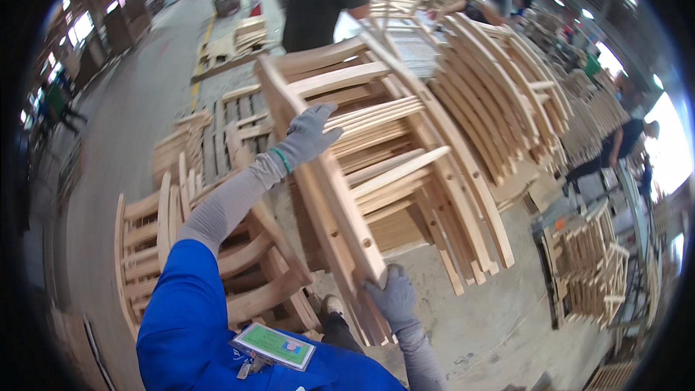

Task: The person applies a liquid finish to wooden chair frames using a brush and container. They dip the brush into the container and coat the chair surfaces, then reposition the chair to access different sides before continuing to apply the finish.

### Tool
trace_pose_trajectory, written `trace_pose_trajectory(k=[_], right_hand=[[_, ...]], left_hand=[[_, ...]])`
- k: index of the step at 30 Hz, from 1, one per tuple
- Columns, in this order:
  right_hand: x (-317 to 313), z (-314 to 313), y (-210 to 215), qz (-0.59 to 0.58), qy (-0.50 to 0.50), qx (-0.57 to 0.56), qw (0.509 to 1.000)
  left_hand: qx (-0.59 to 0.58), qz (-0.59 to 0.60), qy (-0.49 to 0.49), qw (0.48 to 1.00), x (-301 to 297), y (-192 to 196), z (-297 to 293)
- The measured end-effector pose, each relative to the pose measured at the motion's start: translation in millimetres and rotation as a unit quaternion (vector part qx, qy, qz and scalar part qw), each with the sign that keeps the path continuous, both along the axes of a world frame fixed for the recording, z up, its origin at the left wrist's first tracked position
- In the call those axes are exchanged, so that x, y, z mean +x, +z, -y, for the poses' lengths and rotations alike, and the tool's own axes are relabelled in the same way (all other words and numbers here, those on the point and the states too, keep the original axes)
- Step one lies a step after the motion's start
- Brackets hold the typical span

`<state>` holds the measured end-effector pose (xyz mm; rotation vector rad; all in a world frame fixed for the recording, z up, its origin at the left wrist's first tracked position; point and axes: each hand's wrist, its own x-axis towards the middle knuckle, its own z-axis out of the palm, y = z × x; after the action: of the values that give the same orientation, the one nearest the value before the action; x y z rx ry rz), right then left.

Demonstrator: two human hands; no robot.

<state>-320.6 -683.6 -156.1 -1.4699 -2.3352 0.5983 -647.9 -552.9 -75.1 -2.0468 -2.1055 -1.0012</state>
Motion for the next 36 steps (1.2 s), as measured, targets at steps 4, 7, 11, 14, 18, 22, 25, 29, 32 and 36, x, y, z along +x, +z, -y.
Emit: trace_pose_trajectory(k=[4,7,11,14,18,22,25,29,32,36], right_hand=[[-17,10,5,-0.096,-0.007,-0.195,0.976],[-24,27,8,-0.057,-0.017,-0.151,0.987],[-24,26,2,0.187,-0.039,-0.066,0.979],[-43,23,28,0.196,0.010,-0.118,0.973],[-56,24,19,0.170,0.025,-0.165,0.971],[-64,21,13,0.113,0.051,-0.200,0.972],[-55,27,10,0.021,0.066,-0.220,0.973],[-49,18,13,0.037,0.073,-0.188,0.979],[-65,18,12,-0.043,0.066,-0.204,0.976],[-52,15,17,0.226,-0.051,-0.073,0.970]], left_hand=[[0.183,0.061,0.147,0.970,-49,-47,130],[0.093,0.125,0.360,0.920,-118,-140,267],[0.042,0.156,0.654,0.739,-168,-242,466],[0.026,0.226,0.798,0.558,-182,-289,585],[0.057,0.351,0.849,0.392,-210,-323,669],[0.375,0.581,0.640,0.335,-253,-353,689],[0.526,0.663,0.408,0.342,-284,-363,654],[0.385,0.493,0.481,0.615,-297,-364,670],[0.409,0.722,0.326,0.452,-273,-360,674],[0.358,0.732,0.383,0.435,-212,-301,678]])
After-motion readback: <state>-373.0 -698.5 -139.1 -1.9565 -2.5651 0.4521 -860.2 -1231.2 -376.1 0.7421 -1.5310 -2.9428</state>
